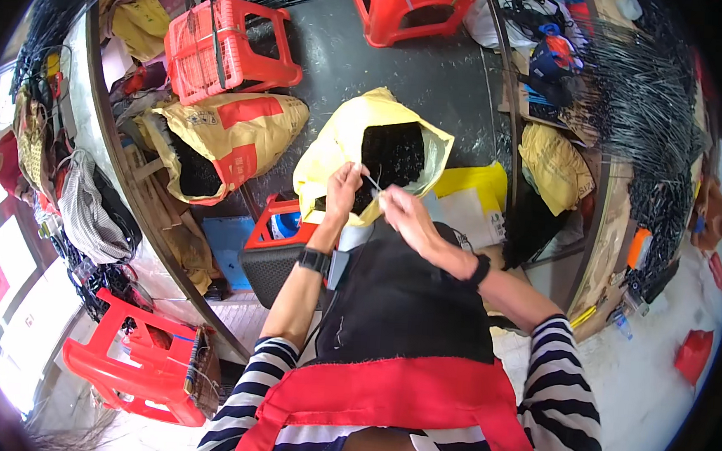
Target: Packing black industrial rods into yellow bags and organizing the bags in a warehouse setting.
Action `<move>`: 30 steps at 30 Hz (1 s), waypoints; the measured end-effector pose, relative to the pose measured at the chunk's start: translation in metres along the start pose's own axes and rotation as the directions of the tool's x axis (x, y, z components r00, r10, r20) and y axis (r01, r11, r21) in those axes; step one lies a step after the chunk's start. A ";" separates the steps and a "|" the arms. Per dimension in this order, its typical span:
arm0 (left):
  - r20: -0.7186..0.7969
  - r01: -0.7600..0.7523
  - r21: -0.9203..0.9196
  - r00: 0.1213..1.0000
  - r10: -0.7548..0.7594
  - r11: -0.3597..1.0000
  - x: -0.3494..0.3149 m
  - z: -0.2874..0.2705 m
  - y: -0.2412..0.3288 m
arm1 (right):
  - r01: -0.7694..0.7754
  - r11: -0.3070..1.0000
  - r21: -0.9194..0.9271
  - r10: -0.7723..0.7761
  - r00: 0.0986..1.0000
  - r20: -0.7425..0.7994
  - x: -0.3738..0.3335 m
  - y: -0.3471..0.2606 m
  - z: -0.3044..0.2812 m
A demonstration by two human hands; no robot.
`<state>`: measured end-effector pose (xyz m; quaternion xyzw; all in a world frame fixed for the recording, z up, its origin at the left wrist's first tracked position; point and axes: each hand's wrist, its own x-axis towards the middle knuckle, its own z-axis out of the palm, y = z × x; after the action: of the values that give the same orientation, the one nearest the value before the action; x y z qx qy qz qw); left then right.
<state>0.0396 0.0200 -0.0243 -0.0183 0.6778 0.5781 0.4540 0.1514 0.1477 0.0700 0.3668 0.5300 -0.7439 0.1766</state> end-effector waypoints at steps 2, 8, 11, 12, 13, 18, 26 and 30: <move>-0.001 0.012 0.089 1.000 -0.012 0.996 -0.025 0.004 0.000 | 0.163 0.923 -0.347 -0.169 0.986 0.014 -0.058 0.011 0.004; 0.167 0.143 -0.098 0.978 -0.125 0.985 -0.032 0.005 0.000 | 0.170 0.927 -0.335 -0.144 0.984 0.102 0.002 -0.033 0.024; 0.079 -0.122 0.029 0.990 0.119 0.992 -0.014 0.000 0.009 | 0.424 0.855 -0.299 -0.460 0.886 -0.063 0.054 -0.032 0.032; 0.061 -0.026 0.077 0.998 0.021 0.997 -0.011 0.002 0.017 | 0.442 0.807 -0.392 -0.517 0.849 -0.109 0.057 -0.032 0.030; 0.030 -0.167 0.144 0.986 0.165 0.975 -0.004 0.004 0.004 | 0.506 0.671 -0.542 -0.631 0.773 -0.061 0.062 -0.033 0.025; 0.152 -0.279 0.406 0.960 0.237 0.870 -0.006 -0.007 0.023 | 0.396 0.732 -0.555 -0.530 0.842 -0.097 0.074 -0.041 0.007; 0.209 -0.052 0.140 0.978 0.021 0.989 -0.003 -0.015 0.028 | 0.144 0.847 -0.512 -0.256 0.954 -0.154 0.052 -0.040 -0.005; 0.236 0.069 -0.053 0.970 -0.054 0.996 0.001 -0.021 0.029 | 0.194 0.815 -0.546 -0.249 0.968 -0.027 0.043 -0.027 -0.003</move>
<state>0.0105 0.0135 -0.0045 0.0153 0.6005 0.5823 0.5478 0.1057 0.1659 0.0557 0.2737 0.7647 -0.5614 0.1587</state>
